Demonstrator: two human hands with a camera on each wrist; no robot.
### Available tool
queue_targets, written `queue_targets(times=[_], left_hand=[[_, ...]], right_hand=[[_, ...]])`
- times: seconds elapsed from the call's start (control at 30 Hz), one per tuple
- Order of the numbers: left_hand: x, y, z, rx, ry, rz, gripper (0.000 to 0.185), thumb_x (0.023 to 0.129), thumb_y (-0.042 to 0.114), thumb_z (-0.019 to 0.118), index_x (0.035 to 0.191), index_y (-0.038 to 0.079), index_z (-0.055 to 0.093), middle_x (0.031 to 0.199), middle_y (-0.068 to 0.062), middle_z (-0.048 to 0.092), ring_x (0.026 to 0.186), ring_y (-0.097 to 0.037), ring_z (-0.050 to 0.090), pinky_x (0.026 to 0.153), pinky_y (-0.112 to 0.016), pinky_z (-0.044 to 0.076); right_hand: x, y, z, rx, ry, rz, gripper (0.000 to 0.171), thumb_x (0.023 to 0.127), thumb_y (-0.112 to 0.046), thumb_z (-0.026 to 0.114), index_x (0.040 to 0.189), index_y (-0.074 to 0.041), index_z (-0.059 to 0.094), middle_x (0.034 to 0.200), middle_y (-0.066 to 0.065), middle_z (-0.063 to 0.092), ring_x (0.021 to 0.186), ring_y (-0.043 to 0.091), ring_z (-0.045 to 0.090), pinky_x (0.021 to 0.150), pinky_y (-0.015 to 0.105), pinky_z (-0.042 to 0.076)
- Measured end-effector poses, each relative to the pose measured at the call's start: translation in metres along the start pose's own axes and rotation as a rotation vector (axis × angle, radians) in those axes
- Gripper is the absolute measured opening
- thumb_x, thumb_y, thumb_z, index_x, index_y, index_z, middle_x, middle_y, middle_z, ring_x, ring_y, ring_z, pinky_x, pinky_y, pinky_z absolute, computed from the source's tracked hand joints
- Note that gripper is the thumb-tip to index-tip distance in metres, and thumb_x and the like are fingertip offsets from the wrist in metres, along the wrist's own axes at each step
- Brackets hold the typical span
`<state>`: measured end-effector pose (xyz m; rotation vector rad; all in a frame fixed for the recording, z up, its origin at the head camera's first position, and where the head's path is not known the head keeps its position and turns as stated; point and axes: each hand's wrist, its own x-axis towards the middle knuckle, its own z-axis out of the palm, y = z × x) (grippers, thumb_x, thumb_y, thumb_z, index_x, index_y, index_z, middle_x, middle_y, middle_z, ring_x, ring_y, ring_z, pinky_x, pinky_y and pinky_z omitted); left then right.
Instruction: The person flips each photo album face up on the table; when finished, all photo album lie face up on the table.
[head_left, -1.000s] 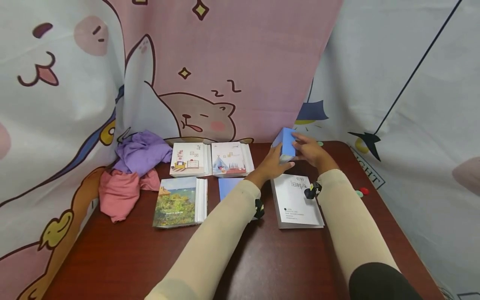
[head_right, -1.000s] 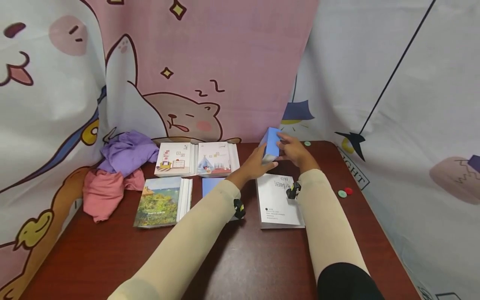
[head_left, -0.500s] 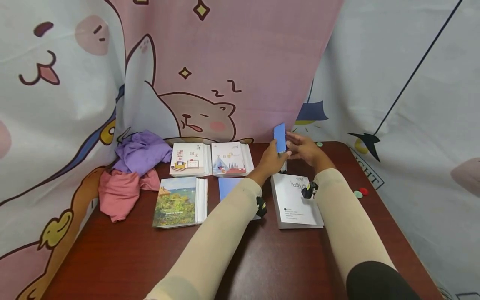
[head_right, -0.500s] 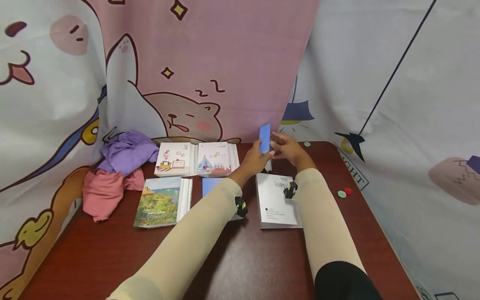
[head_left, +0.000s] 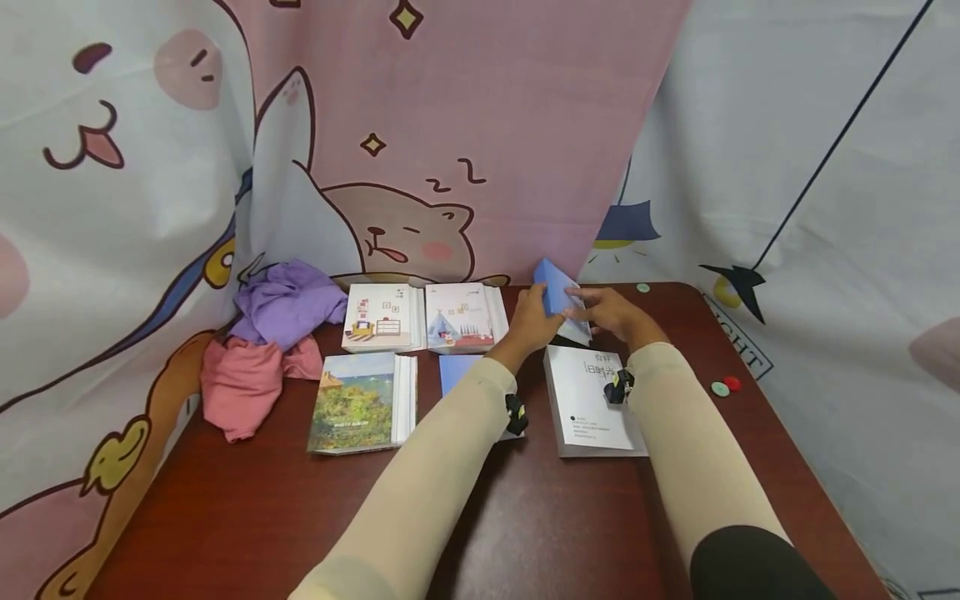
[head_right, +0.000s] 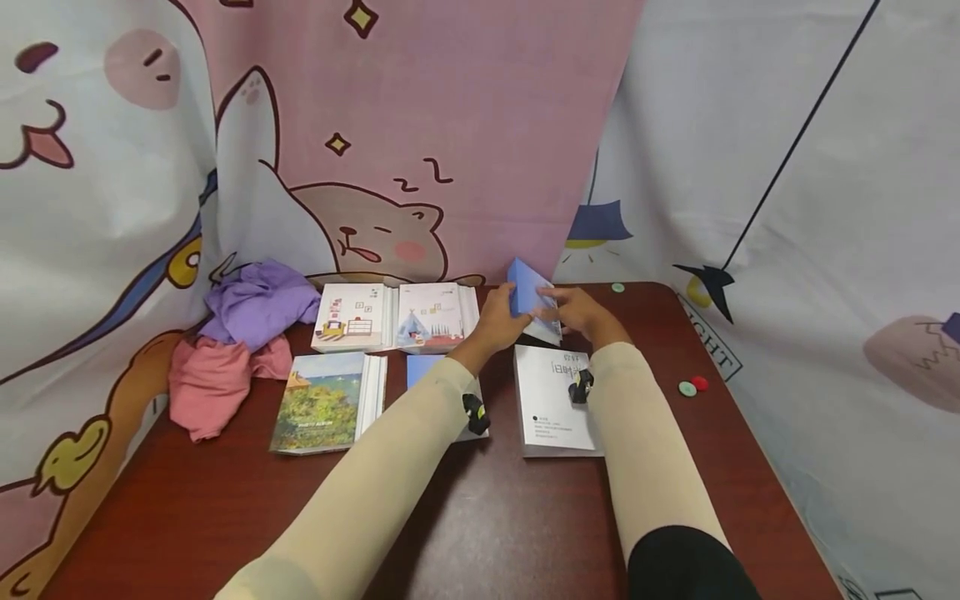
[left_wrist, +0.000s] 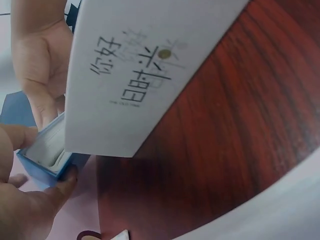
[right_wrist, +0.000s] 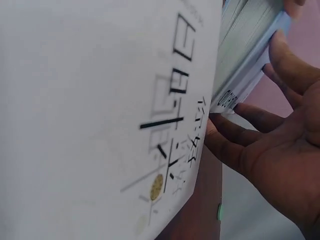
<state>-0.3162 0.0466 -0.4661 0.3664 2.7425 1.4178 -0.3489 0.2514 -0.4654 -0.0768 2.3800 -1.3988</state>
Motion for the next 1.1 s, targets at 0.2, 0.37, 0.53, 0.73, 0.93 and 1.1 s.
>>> queue_targets(times=[0.2,0.37,0.53,0.73,0.93,1.1], left_hand=[[0.003,-0.015,0.0,0.055,0.015,0.053,0.075,0.106,0.019,0.071,0.171,0.013,0.035,0.164,-0.022,0.053,0.151,-0.035,0.054,0.126,-0.047,0.046],[0.001,-0.022,0.002,0.078,-0.007,-0.001,0.068,0.107,0.021,0.071,0.169,0.014,0.043,0.166,-0.017,0.055,0.154,-0.032,0.053,0.126,-0.044,0.046],[-0.003,-0.026,0.004,0.08,0.002,-0.062,0.066,0.106,0.023,0.073,0.166,0.014,0.048,0.165,-0.013,0.056,0.152,-0.03,0.056,0.123,-0.043,0.05],[-0.003,-0.032,0.005,0.096,-0.006,-0.095,0.067,0.104,0.022,0.075,0.166,0.014,0.048,0.167,-0.01,0.055,0.154,-0.028,0.054,0.125,-0.042,0.048],[-0.005,-0.034,0.005,0.129,-0.05,-0.094,0.068,0.106,0.023,0.071,0.168,0.012,0.044,0.169,-0.011,0.052,0.157,-0.029,0.05,0.128,-0.041,0.045],[-0.006,-0.034,0.0,0.156,-0.037,-0.03,0.072,0.104,0.023,0.072,0.167,0.007,0.043,0.167,-0.017,0.053,0.156,-0.03,0.051,0.129,-0.04,0.043]], right_hand=[[0.003,0.005,0.005,-0.067,0.034,-0.001,0.073,0.102,-0.014,0.079,0.167,-0.022,0.047,0.178,0.023,0.031,0.147,0.042,0.051,0.119,0.059,0.05],[0.003,0.009,0.004,-0.209,0.071,0.028,0.072,0.101,-0.016,0.079,0.166,-0.024,0.049,0.163,0.028,0.049,0.142,0.047,0.055,0.122,0.062,0.047],[0.005,0.011,0.003,-0.294,0.07,0.049,0.074,0.101,-0.019,0.08,0.167,-0.025,0.047,0.166,0.027,0.049,0.154,0.049,0.047,0.127,0.066,0.038],[0.013,0.012,0.004,-0.324,0.075,0.047,0.078,0.099,-0.016,0.081,0.168,-0.022,0.045,0.167,0.028,0.047,0.157,0.049,0.044,0.128,0.065,0.037],[0.013,0.016,0.006,-0.273,0.072,0.028,0.084,0.099,-0.014,0.082,0.171,-0.019,0.039,0.169,0.027,0.046,0.158,0.049,0.043,0.129,0.064,0.037],[0.0,0.018,0.001,-0.146,0.098,0.022,0.085,0.101,-0.014,0.079,0.173,-0.019,0.034,0.175,0.021,0.04,0.161,0.047,0.04,0.13,0.067,0.033]])
